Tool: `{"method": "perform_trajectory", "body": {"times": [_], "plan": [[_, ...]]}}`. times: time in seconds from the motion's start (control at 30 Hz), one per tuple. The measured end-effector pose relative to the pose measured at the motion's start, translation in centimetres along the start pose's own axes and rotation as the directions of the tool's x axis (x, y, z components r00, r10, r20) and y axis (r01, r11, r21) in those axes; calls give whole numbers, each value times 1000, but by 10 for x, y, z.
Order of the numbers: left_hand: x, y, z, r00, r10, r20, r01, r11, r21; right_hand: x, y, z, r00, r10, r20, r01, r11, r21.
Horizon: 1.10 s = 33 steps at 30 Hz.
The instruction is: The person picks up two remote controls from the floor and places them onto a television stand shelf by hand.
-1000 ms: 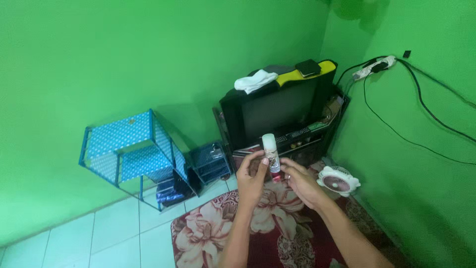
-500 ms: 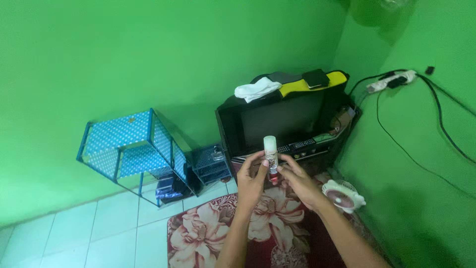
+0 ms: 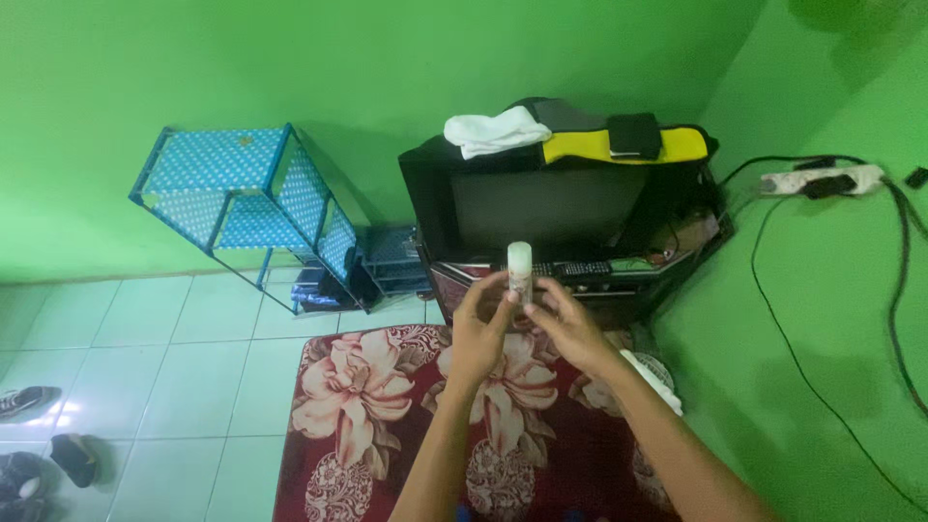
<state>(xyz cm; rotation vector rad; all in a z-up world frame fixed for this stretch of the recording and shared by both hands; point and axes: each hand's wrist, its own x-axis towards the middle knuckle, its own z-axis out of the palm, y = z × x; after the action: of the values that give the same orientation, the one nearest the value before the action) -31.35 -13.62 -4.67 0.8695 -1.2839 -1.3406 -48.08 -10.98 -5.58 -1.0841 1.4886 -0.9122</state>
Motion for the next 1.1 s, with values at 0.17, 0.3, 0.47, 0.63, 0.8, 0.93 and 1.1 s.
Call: {"method": "perform_trajectory", "body": {"times": [0.17, 0.3, 0.47, 0.63, 0.8, 0.93, 1.1], "plan": [[19, -61, 3, 1000, -29, 13, 28, 998, 61, 40, 45, -11, 1000, -4, 14, 5, 996, -84], [25, -163, -7, 997, -78, 12, 74, 977, 201, 84, 135, -4, 994, 103, 35, -101, 993, -53], [5, -324, -25, 996, -88, -13, 89, 987, 135, 135, 288, 20, 995, 97, 6, -97, 995, 20], [-8, -465, -44, 991, -128, -40, 132, 983, 126, 184, 423, 41, 998, 68, 7, -68, 996, 54], [10, -562, -60, 996, -84, -38, 88, 986, 141, 240, 496, 56, 999, 31, -38, -27, 994, 103], [29, -612, -66, 998, -49, -25, 52, 991, 126, 271, 523, 58, 997, -2, -74, 6, 998, 59], [45, -648, -69, 997, 71, 18, -72, 991, 108, 307, 556, 57, 986, -117, -116, 116, 993, -16]]}}
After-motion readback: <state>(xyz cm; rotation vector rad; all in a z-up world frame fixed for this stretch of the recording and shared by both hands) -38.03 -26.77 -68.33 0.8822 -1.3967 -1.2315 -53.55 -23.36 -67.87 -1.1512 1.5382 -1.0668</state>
